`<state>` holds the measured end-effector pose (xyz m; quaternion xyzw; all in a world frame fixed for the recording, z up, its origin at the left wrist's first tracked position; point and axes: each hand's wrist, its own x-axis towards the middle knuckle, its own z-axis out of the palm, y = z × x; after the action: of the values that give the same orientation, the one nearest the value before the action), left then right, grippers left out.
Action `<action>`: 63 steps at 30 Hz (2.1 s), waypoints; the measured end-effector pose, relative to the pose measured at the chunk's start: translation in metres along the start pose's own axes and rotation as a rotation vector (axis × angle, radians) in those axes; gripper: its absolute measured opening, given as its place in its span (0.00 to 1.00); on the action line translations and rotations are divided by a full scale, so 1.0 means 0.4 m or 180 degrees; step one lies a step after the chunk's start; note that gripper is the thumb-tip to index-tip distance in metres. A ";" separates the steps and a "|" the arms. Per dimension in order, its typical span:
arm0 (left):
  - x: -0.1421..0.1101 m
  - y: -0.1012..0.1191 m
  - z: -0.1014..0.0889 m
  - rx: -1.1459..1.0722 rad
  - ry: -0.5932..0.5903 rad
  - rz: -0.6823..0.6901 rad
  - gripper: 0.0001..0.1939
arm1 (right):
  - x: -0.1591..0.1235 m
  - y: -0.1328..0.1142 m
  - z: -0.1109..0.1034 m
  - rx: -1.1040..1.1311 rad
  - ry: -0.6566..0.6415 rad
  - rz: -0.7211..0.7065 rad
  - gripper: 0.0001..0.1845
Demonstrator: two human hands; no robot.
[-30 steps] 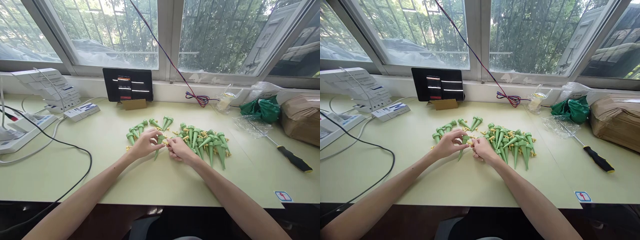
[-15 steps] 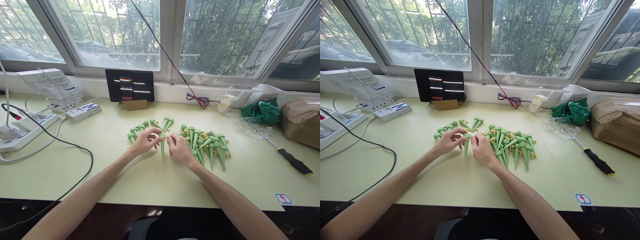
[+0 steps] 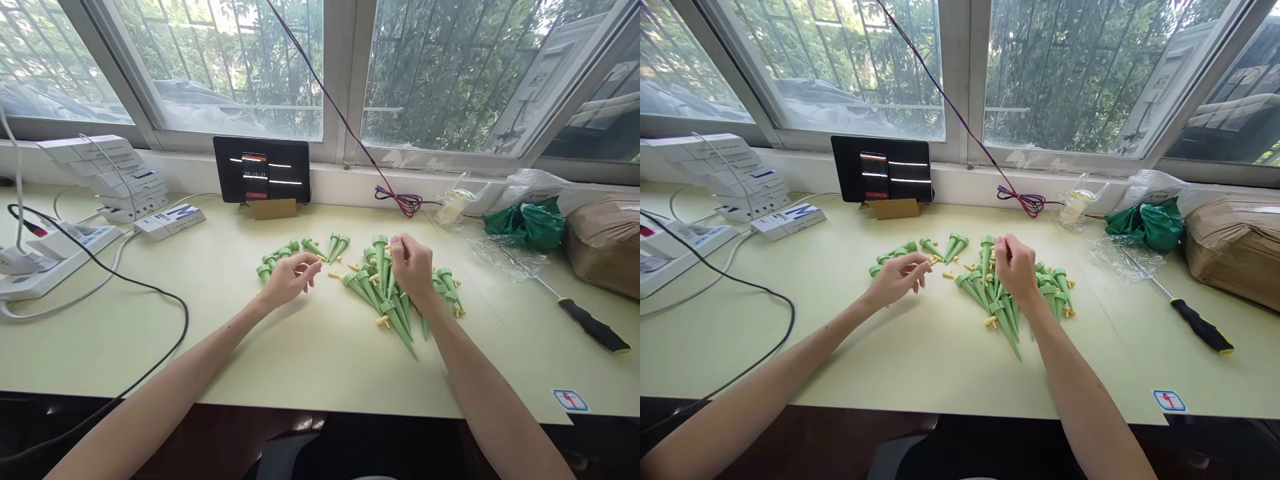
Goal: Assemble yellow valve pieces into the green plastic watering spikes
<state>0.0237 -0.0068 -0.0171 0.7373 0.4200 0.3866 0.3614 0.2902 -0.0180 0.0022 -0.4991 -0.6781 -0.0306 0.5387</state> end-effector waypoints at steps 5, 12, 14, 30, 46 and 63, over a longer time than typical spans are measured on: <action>0.001 -0.003 0.001 0.0082 -0.0015 -0.0001 0.20 | 0.012 0.032 -0.017 -0.0188 -0.0187 -0.0026 0.21; 0.002 0.000 0.001 0.0196 -0.0028 0.0006 0.21 | 0.027 0.075 -0.034 -0.0595 -0.0291 0.0067 0.21; 0.002 0.001 0.000 0.0229 -0.0039 0.0005 0.21 | 0.033 0.079 -0.046 -0.0765 -0.0192 0.0092 0.22; 0.001 -0.001 0.000 0.0286 -0.0026 0.0063 0.22 | 0.041 0.096 -0.081 -0.1201 -0.0750 0.0343 0.18; 0.002 -0.001 0.002 0.0288 -0.0026 0.0115 0.22 | 0.040 0.103 -0.080 -0.1379 -0.1143 0.0539 0.19; 0.001 0.009 0.000 0.0365 0.0033 0.0096 0.22 | 0.027 0.057 -0.056 -0.1050 -0.0452 0.0205 0.24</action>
<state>0.0252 -0.0079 -0.0140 0.7611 0.4321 0.3711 0.3105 0.3229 -0.0125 0.0085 -0.6030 -0.6838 -0.0889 0.4010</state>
